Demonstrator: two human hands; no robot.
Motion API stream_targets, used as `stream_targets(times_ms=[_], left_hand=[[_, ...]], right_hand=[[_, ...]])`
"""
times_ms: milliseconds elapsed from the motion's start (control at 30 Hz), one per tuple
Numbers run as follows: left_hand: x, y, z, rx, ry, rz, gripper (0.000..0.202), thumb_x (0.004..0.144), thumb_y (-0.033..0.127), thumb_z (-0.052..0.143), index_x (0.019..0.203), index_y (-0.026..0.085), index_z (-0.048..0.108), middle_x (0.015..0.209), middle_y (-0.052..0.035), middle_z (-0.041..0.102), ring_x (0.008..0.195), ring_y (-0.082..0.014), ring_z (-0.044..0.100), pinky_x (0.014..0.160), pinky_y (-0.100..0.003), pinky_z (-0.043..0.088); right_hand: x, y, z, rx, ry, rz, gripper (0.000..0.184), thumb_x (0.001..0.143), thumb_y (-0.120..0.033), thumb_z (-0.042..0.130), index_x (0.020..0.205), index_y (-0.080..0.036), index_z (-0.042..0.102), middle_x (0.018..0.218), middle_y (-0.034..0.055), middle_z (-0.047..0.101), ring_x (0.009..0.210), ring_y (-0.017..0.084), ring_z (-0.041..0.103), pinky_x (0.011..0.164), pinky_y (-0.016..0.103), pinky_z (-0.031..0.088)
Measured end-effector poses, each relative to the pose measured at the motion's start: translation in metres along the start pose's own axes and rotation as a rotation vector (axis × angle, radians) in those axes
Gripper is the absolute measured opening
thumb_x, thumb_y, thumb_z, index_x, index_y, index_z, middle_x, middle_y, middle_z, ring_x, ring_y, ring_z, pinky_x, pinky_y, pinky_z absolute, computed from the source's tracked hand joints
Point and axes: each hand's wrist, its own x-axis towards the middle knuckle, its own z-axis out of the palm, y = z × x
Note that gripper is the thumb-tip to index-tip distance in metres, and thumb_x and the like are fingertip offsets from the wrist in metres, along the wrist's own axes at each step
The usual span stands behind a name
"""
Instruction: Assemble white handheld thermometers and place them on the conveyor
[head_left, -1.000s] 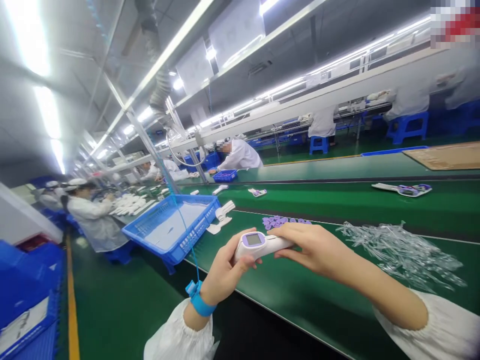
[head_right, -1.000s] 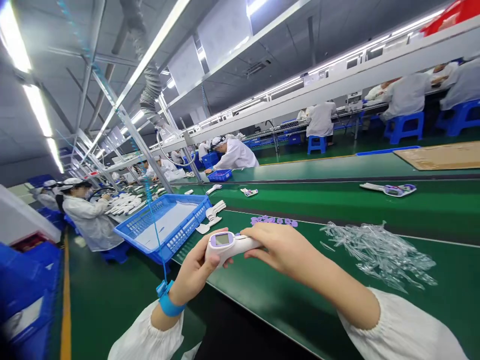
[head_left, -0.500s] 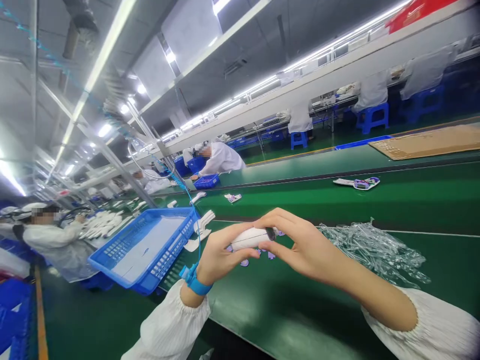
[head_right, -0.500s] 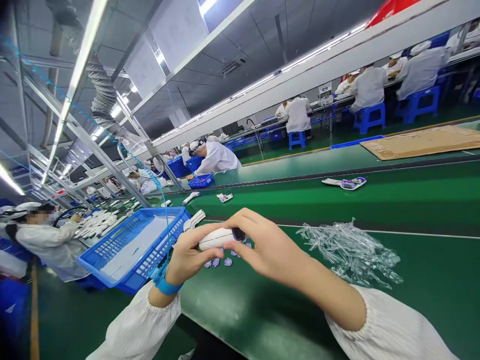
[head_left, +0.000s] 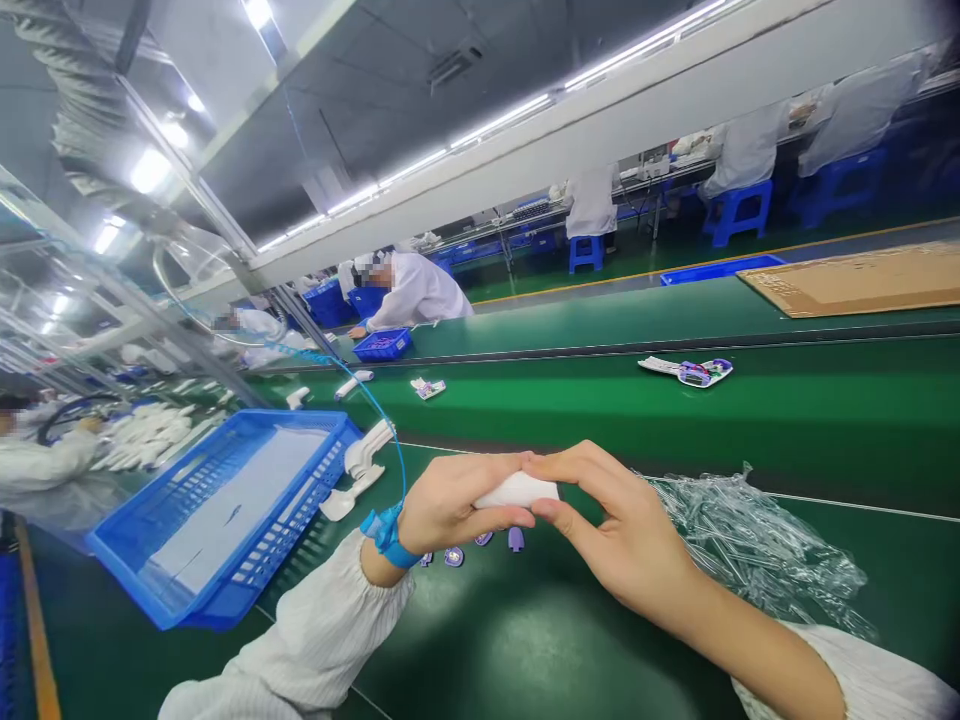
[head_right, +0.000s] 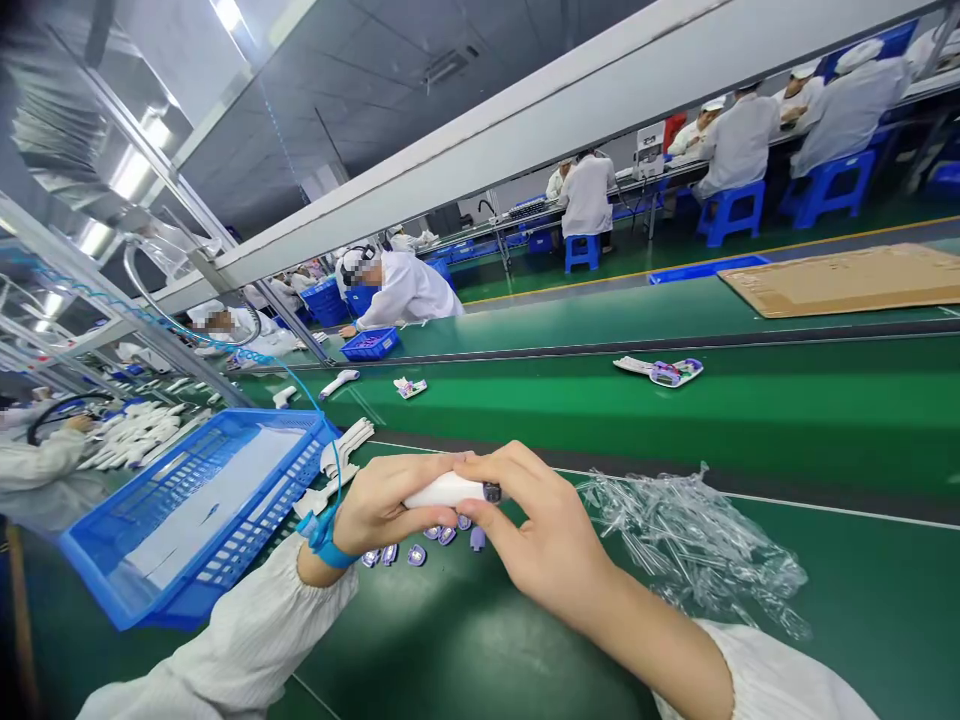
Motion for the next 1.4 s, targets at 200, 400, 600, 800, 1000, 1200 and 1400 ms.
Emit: stream_targets(times_ms=[200, 400, 600, 800, 1000, 1200, 1400], left_hand=[[-0.004, -0.018, 0.008, -0.151, 0.06, -0.128, 0.067, 0.092, 0.071, 0.073, 0.137, 0.022, 0.078, 0.126, -0.0128, 0.083, 0.107, -0.0297, 0.083, 0.092, -0.033, 0.064], [-0.028, -0.029, 0.014, -0.142, 0.081, -0.105, 0.054, 0.104, 0.059, 0.066, 0.141, 0.022, 0.075, 0.134, -0.0129, 0.08, 0.117, -0.0295, 0.081, 0.097, -0.034, 0.063], [-0.053, -0.041, 0.002, -0.181, 0.052, -0.024, 0.049, 0.104, 0.047, 0.071, 0.145, 0.021, 0.072, 0.13, -0.0131, 0.082, 0.114, -0.0286, 0.082, 0.099, -0.035, 0.064], [-0.084, -0.048, -0.002, -0.257, 0.144, -0.144, 0.068, 0.088, 0.066, 0.08, 0.139, 0.022, 0.077, 0.126, -0.0138, 0.083, 0.11, -0.0324, 0.082, 0.1, -0.039, 0.064], [-0.108, -0.04, 0.008, -0.265, 0.262, -0.131, 0.045, 0.104, 0.051, 0.07, 0.133, 0.017, 0.078, 0.119, -0.014, 0.085, 0.101, -0.0284, 0.084, 0.087, -0.033, 0.065], [-0.118, -0.033, 0.013, -0.184, 0.328, -0.084, 0.04, 0.106, 0.042, 0.068, 0.138, 0.018, 0.077, 0.12, -0.0148, 0.085, 0.1, -0.0299, 0.085, 0.089, -0.035, 0.067], [-0.119, -0.037, 0.018, -0.345, 0.254, -0.184, 0.046, 0.101, 0.051, 0.074, 0.135, 0.02, 0.079, 0.129, -0.0142, 0.082, 0.114, -0.0316, 0.081, 0.099, -0.038, 0.064]], right_hand=[[0.002, 0.014, 0.0, -0.047, 0.001, 0.017, 0.02, 0.105, -0.03, 0.072, 0.124, -0.03, 0.076, 0.114, 0.0055, 0.078, 0.1, 0.021, 0.076, 0.085, 0.032, 0.065], [-0.003, 0.016, 0.013, -0.034, -0.055, 0.029, 0.02, 0.105, -0.035, 0.071, 0.125, -0.031, 0.075, 0.116, 0.007, 0.078, 0.106, 0.023, 0.076, 0.086, 0.035, 0.066], [-0.013, 0.011, 0.042, -0.061, -0.049, 0.045, 0.025, 0.105, -0.035, 0.071, 0.13, -0.034, 0.074, 0.116, 0.0069, 0.078, 0.107, 0.024, 0.076, 0.086, 0.037, 0.067], [-0.02, 0.003, 0.072, -0.005, -0.095, 0.195, 0.028, 0.102, -0.04, 0.075, 0.13, -0.035, 0.072, 0.123, 0.007, 0.076, 0.114, 0.026, 0.075, 0.092, 0.038, 0.068], [-0.025, -0.006, 0.088, 0.14, -0.091, 0.304, 0.025, 0.102, -0.046, 0.074, 0.123, -0.032, 0.074, 0.118, 0.0081, 0.075, 0.112, 0.024, 0.076, 0.089, 0.034, 0.07], [-0.03, -0.011, 0.095, 0.109, -0.077, 0.277, 0.026, 0.102, -0.044, 0.075, 0.126, -0.033, 0.073, 0.118, 0.0083, 0.076, 0.108, 0.025, 0.077, 0.087, 0.035, 0.07], [-0.027, -0.012, 0.098, 0.031, -0.066, 0.251, 0.022, 0.104, -0.044, 0.071, 0.122, -0.032, 0.073, 0.115, 0.0083, 0.069, 0.107, 0.025, 0.072, 0.082, 0.035, 0.067]])
